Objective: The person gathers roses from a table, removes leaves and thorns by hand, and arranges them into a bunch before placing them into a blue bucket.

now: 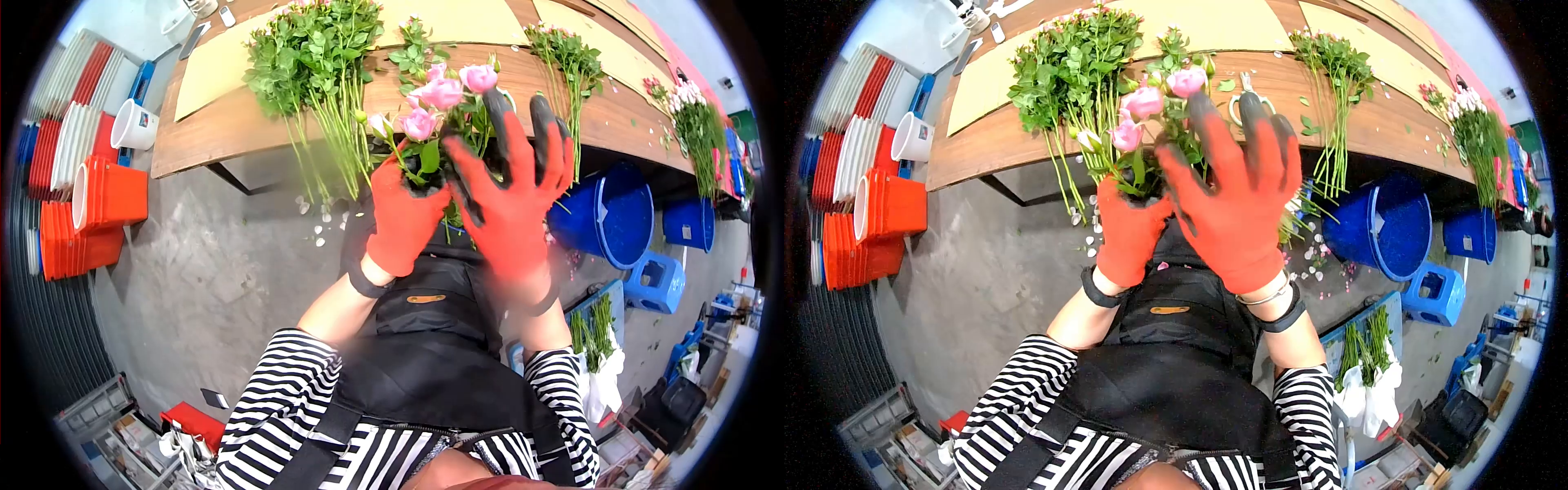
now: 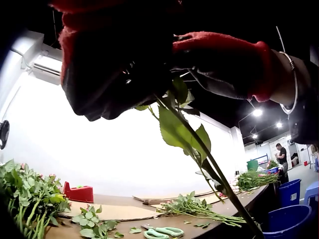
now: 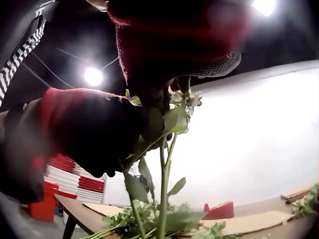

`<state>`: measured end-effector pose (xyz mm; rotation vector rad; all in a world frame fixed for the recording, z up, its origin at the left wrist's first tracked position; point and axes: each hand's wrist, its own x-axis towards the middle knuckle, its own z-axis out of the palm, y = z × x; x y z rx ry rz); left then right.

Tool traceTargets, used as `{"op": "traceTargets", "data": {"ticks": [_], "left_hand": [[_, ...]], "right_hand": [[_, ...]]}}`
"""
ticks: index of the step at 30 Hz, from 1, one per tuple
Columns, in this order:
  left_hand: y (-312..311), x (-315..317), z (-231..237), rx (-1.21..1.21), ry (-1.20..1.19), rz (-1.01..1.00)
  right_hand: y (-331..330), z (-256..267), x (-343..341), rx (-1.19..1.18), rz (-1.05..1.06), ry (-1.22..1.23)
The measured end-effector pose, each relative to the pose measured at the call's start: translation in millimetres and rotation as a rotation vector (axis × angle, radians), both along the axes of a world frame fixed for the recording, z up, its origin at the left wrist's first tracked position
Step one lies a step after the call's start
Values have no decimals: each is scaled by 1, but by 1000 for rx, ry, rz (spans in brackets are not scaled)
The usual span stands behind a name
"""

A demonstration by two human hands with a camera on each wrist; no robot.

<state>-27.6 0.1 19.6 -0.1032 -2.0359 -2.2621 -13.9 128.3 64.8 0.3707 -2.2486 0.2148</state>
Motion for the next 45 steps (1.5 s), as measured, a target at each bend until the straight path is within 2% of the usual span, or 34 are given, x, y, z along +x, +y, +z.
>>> {"op": "traceTargets", "data": {"ticks": [2, 4, 7, 10, 13, 16, 19, 22, 23, 24, 26, 28, 29, 31, 32, 33, 34, 35, 36, 38, 39, 41, 42, 43, 44, 45], "left_hand": [[1, 0, 2, -15, 24, -9], [1, -1, 0, -71, 113, 11], [3, -1, -8, -43, 103, -13], [0, -2, -17, -27, -42, -81], [6, -2, -22, 30, -91, -78], [8, -6, -35, -152, 8, -19], [11, -1, -19, 37, -100, -55], [12, -5, -32, -197, 172, 14], [11, -7, -38, -348, 145, 117], [9, -11, -29, -106, -40, 64], [1, -15, -35, -111, -200, 147], [-3, -17, -40, -84, -97, 182], [-3, -17, -43, -68, -47, 200], [-2, -10, -45, -21, -111, 171], [-1, -6, -47, 2, -145, 155], [-1, -3, -51, -12, -47, 109], [-1, 1, -52, -288, 165, 141], [-3, 5, -52, -560, 383, 172], [-4, 7, -54, -831, 602, 204], [-3, 11, -61, -999, 680, 120], [0, 18, -54, -1099, 680, 100], [1, 25, -37, -410, 326, -100], [-7, 23, -33, -408, 389, -154], [-16, 21, -29, -403, 451, -211], [-20, 21, -25, -148, 311, -268], [-21, 20, -7, 151, 55, -383]], "right_hand": [[-1, -1, -4, 51, -70, -26], [0, 2, -5, 47, -13, -67], [5, 4, -6, -2, 66, -92], [10, -1, -6, 12, 77, -90], [13, -11, -4, 41, 49, -41], [13, -20, 7, 55, -1, -52], [12, -22, 16, -69, -5, -65], [17, -18, 25, -313, 11, -158], [21, -17, 29, -414, 15, -208], [27, -16, 33, -459, 66, -229], [42, -15, 37, -550, 166, -266], [52, -23, 37, -584, 127, -322], [52, -28, 33, -676, 106, -350], [49, -24, 27, -856, 125, -413], [46, -26, 25, -856, 127, -414], [44, -32, 23, -856, 126, -417], [43, -36, 21, -857, 124, -418], [43, -37, 18, -751, 133, -426], [37, -39, 17, -829, 212, -447], [32, -46, 15, -809, 289, -492], [27, -75, 22, -945, 217, -391], [29, -73, 26, -1148, 313, -419], [30, -72, 28, -1249, 361, -431], [29, -77, 32, -1544, 319, -468], [39, -79, 33, -1479, 345, -556], [53, -79, 33, -1415, 371, -642]]}}
